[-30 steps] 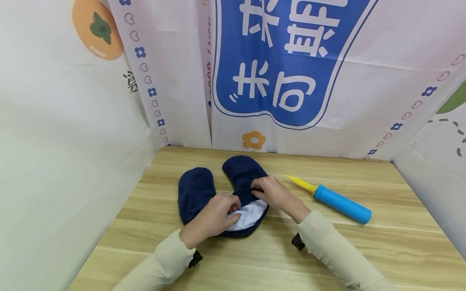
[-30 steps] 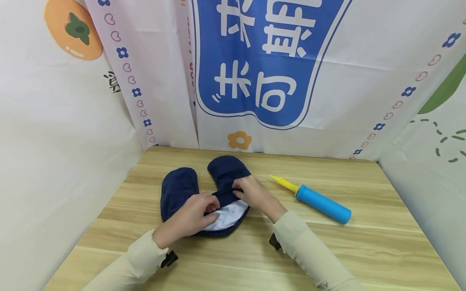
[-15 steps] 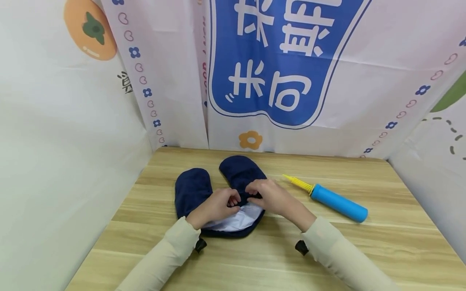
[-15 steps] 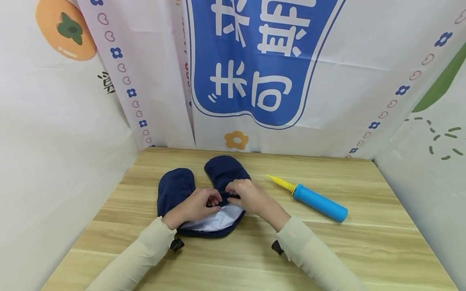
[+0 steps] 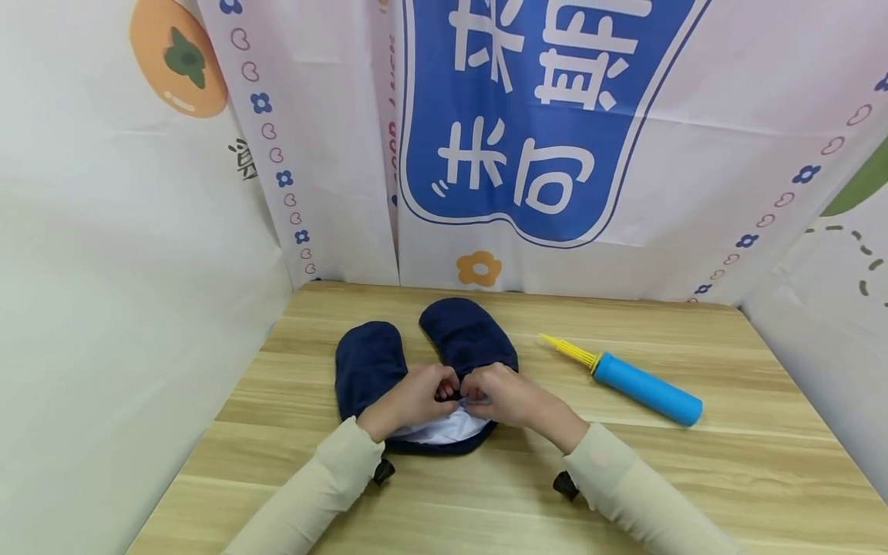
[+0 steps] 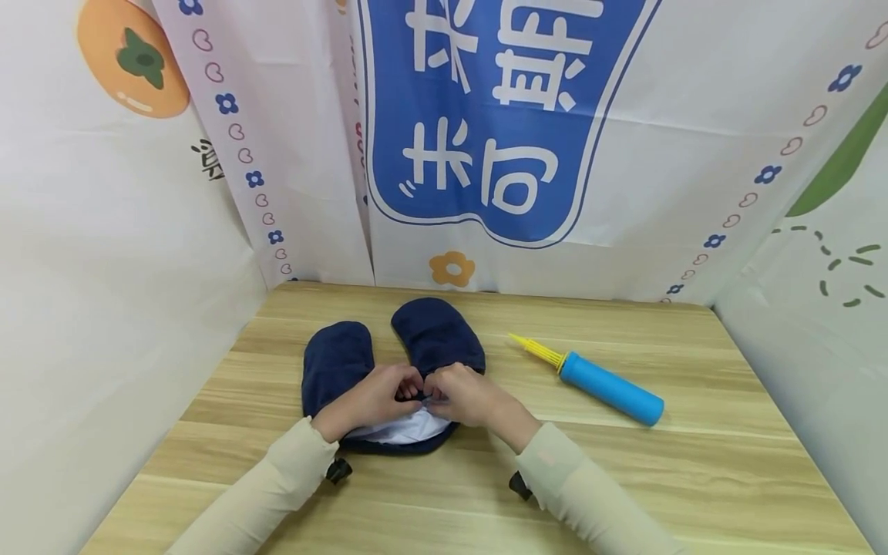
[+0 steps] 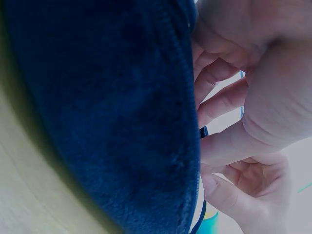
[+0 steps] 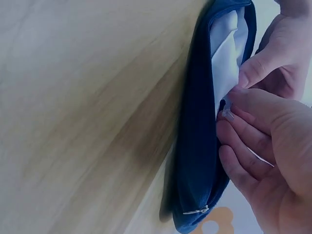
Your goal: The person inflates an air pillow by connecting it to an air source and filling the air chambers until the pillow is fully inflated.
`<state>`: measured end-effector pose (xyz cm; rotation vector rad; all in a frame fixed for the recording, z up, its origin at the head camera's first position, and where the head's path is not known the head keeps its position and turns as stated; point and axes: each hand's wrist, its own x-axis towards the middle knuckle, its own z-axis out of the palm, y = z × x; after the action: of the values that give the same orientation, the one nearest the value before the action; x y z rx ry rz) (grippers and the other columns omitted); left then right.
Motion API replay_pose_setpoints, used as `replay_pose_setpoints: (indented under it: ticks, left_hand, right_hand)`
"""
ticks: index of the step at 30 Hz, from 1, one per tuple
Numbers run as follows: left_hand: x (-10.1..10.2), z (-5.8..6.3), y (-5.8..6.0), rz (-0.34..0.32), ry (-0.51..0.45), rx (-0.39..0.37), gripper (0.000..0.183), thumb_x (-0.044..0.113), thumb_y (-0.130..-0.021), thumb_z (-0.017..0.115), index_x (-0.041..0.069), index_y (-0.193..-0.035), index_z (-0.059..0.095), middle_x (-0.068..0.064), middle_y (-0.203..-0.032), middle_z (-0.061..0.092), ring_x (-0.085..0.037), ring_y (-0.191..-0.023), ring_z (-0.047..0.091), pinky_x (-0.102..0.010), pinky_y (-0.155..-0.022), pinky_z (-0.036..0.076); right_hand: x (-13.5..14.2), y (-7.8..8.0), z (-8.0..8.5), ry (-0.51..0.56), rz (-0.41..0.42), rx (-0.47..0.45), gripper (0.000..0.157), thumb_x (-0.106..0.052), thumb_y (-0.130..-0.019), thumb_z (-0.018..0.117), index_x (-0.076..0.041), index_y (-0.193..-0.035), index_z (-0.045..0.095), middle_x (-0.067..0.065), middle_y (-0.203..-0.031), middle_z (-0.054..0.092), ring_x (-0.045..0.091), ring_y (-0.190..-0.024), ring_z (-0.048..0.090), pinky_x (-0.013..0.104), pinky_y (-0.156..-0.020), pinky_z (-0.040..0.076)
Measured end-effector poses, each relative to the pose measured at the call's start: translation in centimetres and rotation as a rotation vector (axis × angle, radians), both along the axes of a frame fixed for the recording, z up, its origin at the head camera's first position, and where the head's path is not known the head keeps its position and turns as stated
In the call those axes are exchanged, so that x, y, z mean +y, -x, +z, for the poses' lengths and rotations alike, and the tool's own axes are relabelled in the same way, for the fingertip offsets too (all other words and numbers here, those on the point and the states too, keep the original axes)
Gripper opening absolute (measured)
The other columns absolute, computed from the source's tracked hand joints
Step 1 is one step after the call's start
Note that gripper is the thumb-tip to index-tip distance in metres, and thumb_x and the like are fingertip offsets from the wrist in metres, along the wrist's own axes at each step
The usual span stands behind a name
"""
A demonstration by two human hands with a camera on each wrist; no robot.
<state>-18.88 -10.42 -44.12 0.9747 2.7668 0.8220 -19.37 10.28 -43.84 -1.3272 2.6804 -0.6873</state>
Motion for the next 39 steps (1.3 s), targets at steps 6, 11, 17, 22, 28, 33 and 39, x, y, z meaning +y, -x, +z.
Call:
replay_pose_setpoints:
  ticks: [6,11,17,22,28,33,39]
  left_hand:
    - [0.0,-0.1,-0.2,0.001,-0.003,-0.014,0.015,0.016,-0.085,0.072,0.01,-0.098,0.067,-0.003,-0.09,0.066,-0.011,-0.079,0.061,-0.02,-0.07,0.05]
    - [-0.3,-0.1,-0.4,-0.021,0.004,-0.039,0.019,0.019,-0.084,0.074,0.012,-0.1,0.067,-0.003,-0.094,0.065,-0.011,-0.082,0.06,-0.021,-0.073,0.049]
    - [-0.2,0.0,-0.8,-0.023,0.016,-0.004,0.019,0.026,-0.084,0.075,0.016,-0.098,0.067,-0.001,-0.092,0.065,-0.012,-0.081,0.056,-0.021,-0.072,0.046]
    - [0.2,-0.1,-1.4,0.003,-0.001,0.095,0.027,0.036,-0.08,0.078,0.015,-0.094,0.069,-0.001,-0.087,0.065,-0.013,-0.077,0.057,-0.019,-0.067,0.043]
    - [0.8,-0.1,-2.1,0.085,0.027,0.139,0.034,0.044,-0.079,0.078,0.017,-0.097,0.067,0.002,-0.089,0.062,-0.008,-0.076,0.054,-0.02,-0.066,0.044]
    - [1.1,-0.1,-2.6,0.172,-0.003,0.158,0.032,0.042,-0.078,0.079,0.017,-0.095,0.067,0.002,-0.089,0.062,-0.007,-0.076,0.054,-0.021,-0.066,0.046]
    - [1.2,0.0,-3.1,0.219,-0.071,0.195,0.02,0.034,-0.081,0.077,0.021,-0.09,0.066,0.006,-0.084,0.059,-0.004,-0.071,0.051,-0.018,-0.062,0.043]
  right_hand:
    - [-0.4,-0.2,-0.1,-0.055,0.012,-0.002,0.009,-0.014,-0.086,0.072,-0.013,-0.095,0.072,-0.004,-0.088,0.07,0.003,-0.078,0.061,0.016,-0.069,0.051]
    - [-0.6,-0.4,-0.5,-0.05,0.019,0.011,0.008,-0.013,-0.085,0.072,-0.013,-0.093,0.072,-0.003,-0.086,0.07,0.002,-0.074,0.059,0.014,-0.066,0.049]
    - [-0.6,-0.5,-0.9,-0.032,0.022,0.07,0.007,-0.011,-0.084,0.073,-0.017,-0.087,0.071,-0.008,-0.081,0.067,-0.001,-0.071,0.056,0.013,-0.064,0.047]
    - [-0.5,-0.7,-0.7,-0.004,0.016,0.126,0.007,-0.011,-0.084,0.073,-0.017,-0.087,0.072,-0.007,-0.084,0.069,0.001,-0.077,0.06,0.014,-0.069,0.05]
    - [-0.4,-1.0,0.1,0.054,-0.008,0.151,0.007,-0.012,-0.086,0.073,-0.015,-0.091,0.074,-0.006,-0.089,0.071,0.004,-0.084,0.064,0.018,-0.073,0.053]
    - [-0.5,-1.3,0.6,0.084,-0.002,0.206,0.006,-0.014,-0.087,0.072,-0.015,-0.093,0.074,-0.006,-0.089,0.07,0.003,-0.083,0.064,0.017,-0.072,0.053]
    - [-0.6,-1.5,1.6,0.15,0.017,0.279,0.006,-0.01,-0.084,0.075,-0.013,-0.089,0.073,-0.003,-0.086,0.07,0.007,-0.079,0.065,0.018,-0.071,0.054]
